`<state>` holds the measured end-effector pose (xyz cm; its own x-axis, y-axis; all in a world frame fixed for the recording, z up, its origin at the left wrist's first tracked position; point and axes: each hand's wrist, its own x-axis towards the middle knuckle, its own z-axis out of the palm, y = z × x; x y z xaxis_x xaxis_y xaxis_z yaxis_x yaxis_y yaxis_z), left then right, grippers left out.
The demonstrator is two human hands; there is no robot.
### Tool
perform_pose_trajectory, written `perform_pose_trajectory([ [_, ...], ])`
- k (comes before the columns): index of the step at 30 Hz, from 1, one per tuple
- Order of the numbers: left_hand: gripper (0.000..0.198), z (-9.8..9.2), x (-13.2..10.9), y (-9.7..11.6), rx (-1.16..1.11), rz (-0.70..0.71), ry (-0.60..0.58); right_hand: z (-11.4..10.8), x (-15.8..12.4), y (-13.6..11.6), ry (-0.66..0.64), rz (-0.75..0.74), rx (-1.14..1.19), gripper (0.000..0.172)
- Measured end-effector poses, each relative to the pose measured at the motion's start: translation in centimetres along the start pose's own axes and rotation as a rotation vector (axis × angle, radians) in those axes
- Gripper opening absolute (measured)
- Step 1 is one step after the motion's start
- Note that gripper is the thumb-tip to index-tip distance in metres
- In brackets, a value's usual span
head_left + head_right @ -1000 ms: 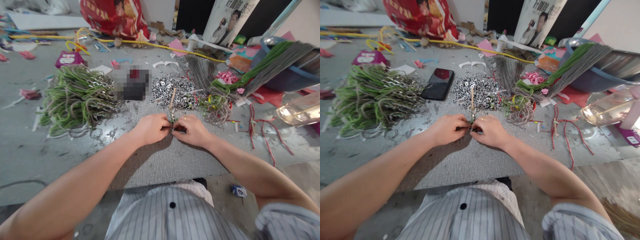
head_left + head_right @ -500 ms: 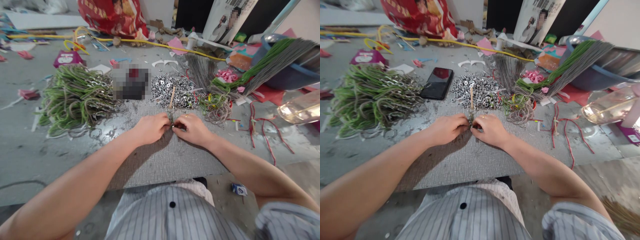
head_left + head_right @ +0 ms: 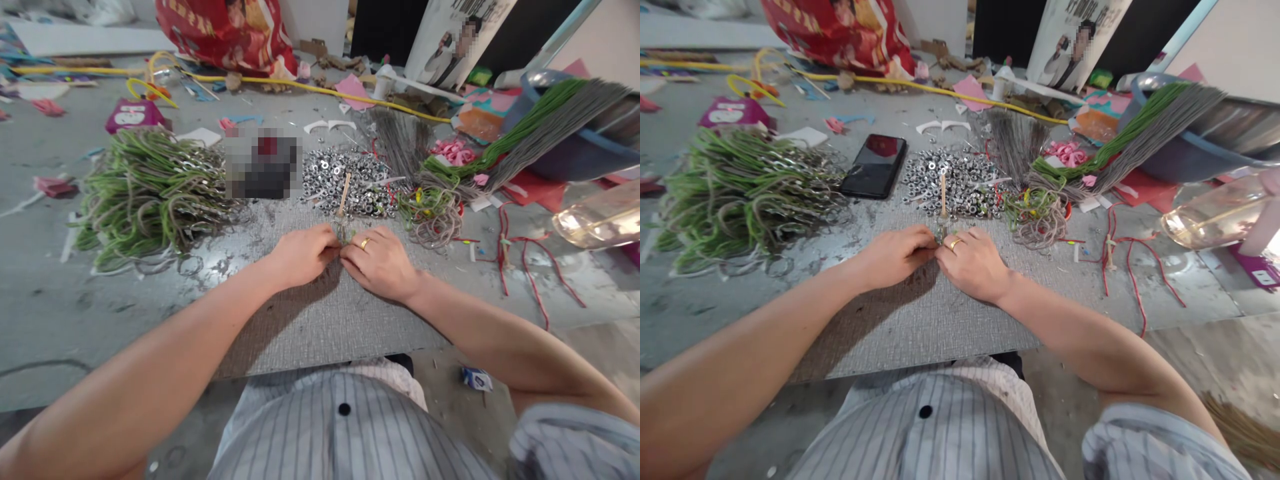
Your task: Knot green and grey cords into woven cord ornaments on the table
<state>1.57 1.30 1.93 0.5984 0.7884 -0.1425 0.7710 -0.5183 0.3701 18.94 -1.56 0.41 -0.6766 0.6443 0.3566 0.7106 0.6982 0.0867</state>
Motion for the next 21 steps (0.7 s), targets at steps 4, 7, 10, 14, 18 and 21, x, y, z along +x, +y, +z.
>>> perform_pose_trajectory([
  [4,0.028,0.2,-0.1,0.1,0.019,0.020,0.027,-0.2,0.1,-0.4,-0.100,0.077,0.104,0.021],
  [7,0.026,0.5,-0.3,0.3,0.049,0.017,0.059,-0.4,0.0,-0.5,-0.211,0.115,0.214,0.015],
  [10,0.023,0.7,-0.5,0.7,0.097,-0.011,0.092,-0.7,0.0,-0.5,-0.283,0.066,0.303,0.013],
  [14,0.019,0.8,-0.7,1.0,0.154,-0.021,0.108,-1.0,-0.1,0.3,-0.281,0.012,0.377,0.014],
  [18,0.021,0.5,-0.8,0.9,0.142,0.001,0.071,-1.1,-0.5,1.7,-0.073,0.120,0.389,0.017],
  [21,0.027,0.3,-0.8,0.8,0.125,0.009,0.033,-1.0,-0.7,2.4,-0.021,0.151,0.334,0.024],
])
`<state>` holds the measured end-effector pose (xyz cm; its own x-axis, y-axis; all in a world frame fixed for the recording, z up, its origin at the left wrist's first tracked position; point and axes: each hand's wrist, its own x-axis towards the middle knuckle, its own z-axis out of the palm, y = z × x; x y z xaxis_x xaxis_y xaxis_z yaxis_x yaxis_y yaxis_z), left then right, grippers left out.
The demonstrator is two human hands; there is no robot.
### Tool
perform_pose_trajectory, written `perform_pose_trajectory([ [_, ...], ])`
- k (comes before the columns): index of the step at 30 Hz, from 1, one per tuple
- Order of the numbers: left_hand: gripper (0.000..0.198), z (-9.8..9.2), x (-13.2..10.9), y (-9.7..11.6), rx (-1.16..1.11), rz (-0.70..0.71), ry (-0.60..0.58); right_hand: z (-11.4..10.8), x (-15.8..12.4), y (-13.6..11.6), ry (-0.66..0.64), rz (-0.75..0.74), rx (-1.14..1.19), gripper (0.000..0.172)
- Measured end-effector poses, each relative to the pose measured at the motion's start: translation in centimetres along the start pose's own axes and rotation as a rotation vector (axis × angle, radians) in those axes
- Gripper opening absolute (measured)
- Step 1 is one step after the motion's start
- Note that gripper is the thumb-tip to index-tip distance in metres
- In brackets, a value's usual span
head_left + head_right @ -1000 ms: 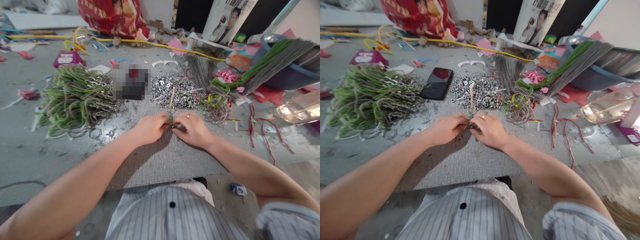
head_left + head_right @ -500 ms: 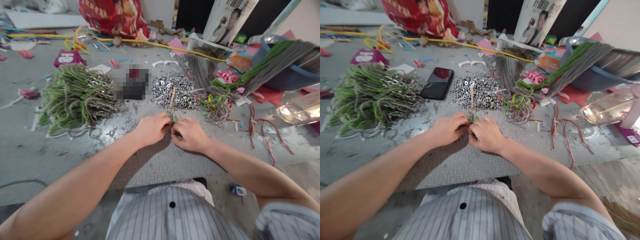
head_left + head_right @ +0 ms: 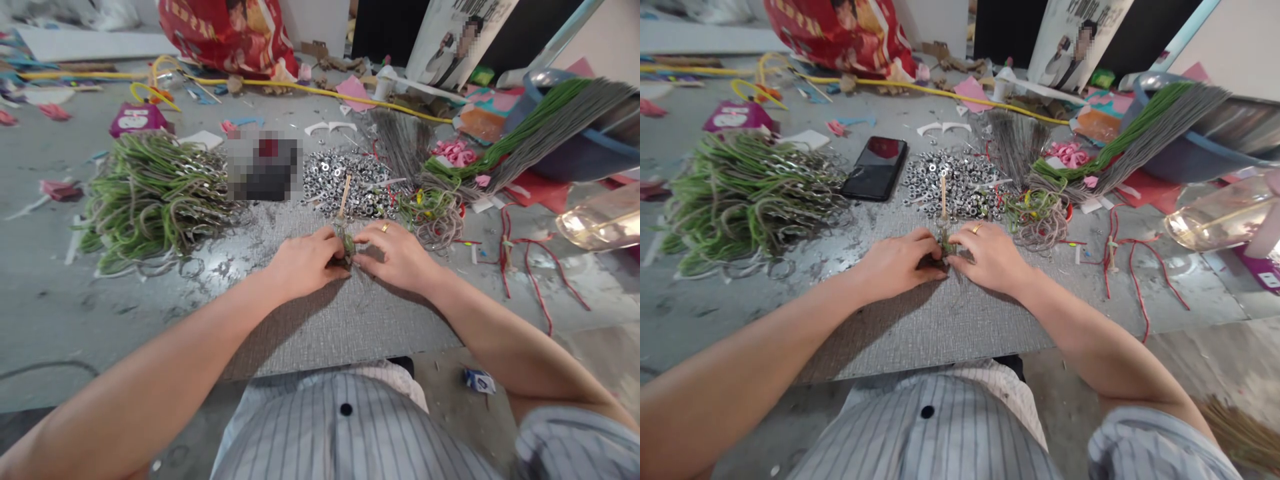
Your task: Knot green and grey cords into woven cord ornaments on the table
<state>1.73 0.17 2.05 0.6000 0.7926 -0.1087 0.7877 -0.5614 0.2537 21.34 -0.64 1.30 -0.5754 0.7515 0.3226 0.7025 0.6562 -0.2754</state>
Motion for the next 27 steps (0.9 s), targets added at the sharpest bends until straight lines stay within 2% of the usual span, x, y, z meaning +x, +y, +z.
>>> perform_pose_trajectory([
  [5,0.040,-0.1,-0.2,-0.1,-0.018,0.018,-0.027,-0.1,-0.2,-0.1,-0.191,-0.009,-0.130,0.049],
  [10,0.046,-0.1,-0.3,0.1,-0.047,0.015,-0.020,-0.3,-0.3,-0.4,-0.325,0.023,-0.268,0.058],
  [17,0.055,0.6,-0.8,0.3,0.047,0.042,0.084,-0.3,-0.3,-1.1,-0.350,0.084,-0.361,0.068],
  [22,0.063,1.8,-1.8,1.3,0.128,-0.014,0.046,-0.1,-0.4,-1.3,-0.373,0.089,-0.383,0.070],
  [27,0.068,2.3,-2.5,1.5,0.180,-0.078,0.073,0.0,-0.5,-1.3,-0.342,0.111,-0.421,0.072],
])
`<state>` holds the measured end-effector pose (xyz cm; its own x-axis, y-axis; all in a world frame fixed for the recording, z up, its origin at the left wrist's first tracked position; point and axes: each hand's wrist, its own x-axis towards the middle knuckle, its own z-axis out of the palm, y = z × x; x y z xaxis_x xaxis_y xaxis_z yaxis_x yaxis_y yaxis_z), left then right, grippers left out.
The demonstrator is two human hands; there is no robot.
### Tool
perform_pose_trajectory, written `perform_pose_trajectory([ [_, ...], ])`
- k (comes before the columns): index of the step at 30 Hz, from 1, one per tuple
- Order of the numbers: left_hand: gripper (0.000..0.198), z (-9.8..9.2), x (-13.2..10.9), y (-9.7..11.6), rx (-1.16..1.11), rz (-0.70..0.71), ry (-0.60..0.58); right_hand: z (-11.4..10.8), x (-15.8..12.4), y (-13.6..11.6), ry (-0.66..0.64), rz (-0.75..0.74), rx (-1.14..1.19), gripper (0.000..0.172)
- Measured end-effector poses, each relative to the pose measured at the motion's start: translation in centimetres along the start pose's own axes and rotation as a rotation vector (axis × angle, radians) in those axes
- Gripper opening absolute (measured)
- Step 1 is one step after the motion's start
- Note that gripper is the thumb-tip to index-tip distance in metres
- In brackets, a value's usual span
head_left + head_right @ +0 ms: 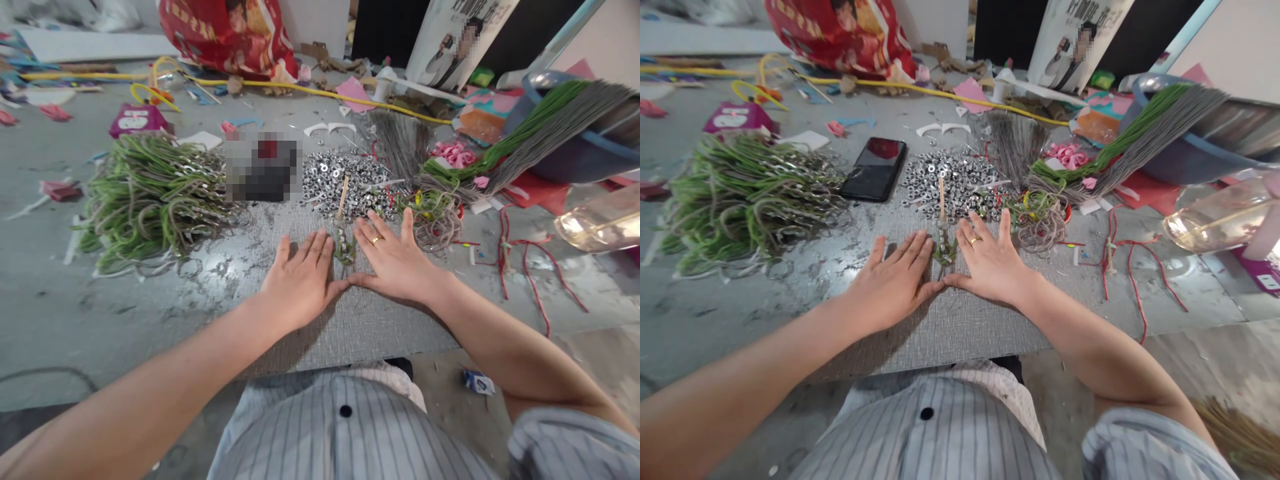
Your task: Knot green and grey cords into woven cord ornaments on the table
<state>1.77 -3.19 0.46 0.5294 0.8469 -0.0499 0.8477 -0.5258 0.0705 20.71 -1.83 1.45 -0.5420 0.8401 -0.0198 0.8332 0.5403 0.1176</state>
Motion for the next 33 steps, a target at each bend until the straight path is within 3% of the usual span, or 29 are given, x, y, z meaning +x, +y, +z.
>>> perform_pose_trajectory([
  [7,0.070,-0.8,0.5,0.2,-0.036,-0.076,-0.010,0.0,0.0,0.1,0.002,-0.006,0.022,0.074],
  [14,0.068,0.1,1.5,1.0,-0.007,-0.111,0.145,-0.2,0.0,0.1,-0.038,-0.009,0.039,0.073],
  [23,0.083,-0.3,1.7,-0.3,0.002,-0.105,-0.016,0.3,0.2,0.2,-0.010,0.059,-0.021,0.085],
  [33,0.107,-1.2,1.0,-1.3,0.072,-0.143,-0.071,0.6,-0.4,0.5,0.043,0.197,-0.139,0.104],
])
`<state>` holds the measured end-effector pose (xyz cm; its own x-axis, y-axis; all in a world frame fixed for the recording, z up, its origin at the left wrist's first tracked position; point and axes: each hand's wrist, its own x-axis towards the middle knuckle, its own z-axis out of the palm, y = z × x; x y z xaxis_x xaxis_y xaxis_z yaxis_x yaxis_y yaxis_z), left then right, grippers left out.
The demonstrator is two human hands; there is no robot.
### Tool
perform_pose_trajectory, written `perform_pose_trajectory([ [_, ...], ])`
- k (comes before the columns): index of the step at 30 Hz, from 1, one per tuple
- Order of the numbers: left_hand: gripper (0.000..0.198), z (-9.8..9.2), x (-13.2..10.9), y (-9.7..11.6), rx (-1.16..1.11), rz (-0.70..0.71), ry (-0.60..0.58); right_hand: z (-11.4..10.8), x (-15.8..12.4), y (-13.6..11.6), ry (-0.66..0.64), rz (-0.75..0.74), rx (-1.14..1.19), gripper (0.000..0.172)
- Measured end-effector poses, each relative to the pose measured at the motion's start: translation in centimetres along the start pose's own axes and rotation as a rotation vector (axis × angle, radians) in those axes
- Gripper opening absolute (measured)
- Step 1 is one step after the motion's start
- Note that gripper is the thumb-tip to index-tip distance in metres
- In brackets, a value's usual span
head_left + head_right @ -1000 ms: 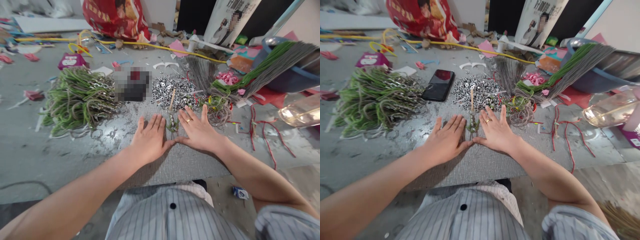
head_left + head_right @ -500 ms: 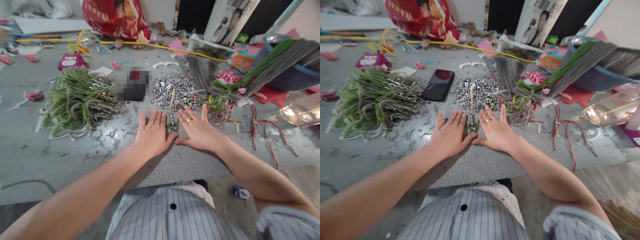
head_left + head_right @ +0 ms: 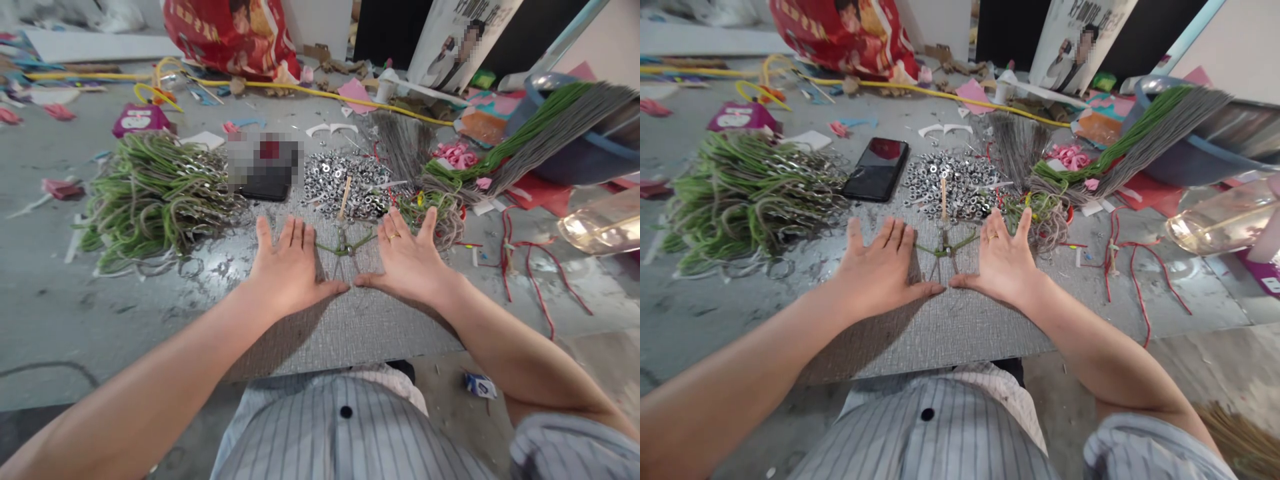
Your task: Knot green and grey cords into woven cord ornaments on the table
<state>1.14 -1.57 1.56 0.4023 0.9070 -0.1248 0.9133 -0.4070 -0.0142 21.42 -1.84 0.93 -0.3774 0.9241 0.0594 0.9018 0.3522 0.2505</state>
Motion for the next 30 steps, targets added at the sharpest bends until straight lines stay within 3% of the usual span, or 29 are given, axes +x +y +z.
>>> perform_pose_trajectory([
  [8,0.106,0.0,-0.4,-0.2,-0.010,-0.015,0.024,-0.3,0.0,0.8,-0.016,0.023,0.002,0.099],
  [12,0.100,0.1,-0.5,0.0,-0.069,0.022,0.067,-1.1,0.3,0.7,0.104,-0.136,0.230,0.062],
  [14,0.090,0.2,-0.5,0.1,-0.108,0.055,0.108,-1.1,0.5,0.6,0.181,-0.231,0.407,0.040],
  [16,0.077,0.2,-0.4,0.3,-0.159,0.104,0.137,-0.8,0.7,0.2,0.234,-0.283,0.545,0.030],
  [23,0.057,1.0,0.4,0.4,-0.349,0.310,0.299,0.7,1.0,-0.9,0.223,-0.260,0.733,0.023],
  [30,0.059,1.6,0.5,0.4,-0.337,0.308,0.184,0.4,1.2,-1.2,0.094,-0.184,0.721,0.016],
])
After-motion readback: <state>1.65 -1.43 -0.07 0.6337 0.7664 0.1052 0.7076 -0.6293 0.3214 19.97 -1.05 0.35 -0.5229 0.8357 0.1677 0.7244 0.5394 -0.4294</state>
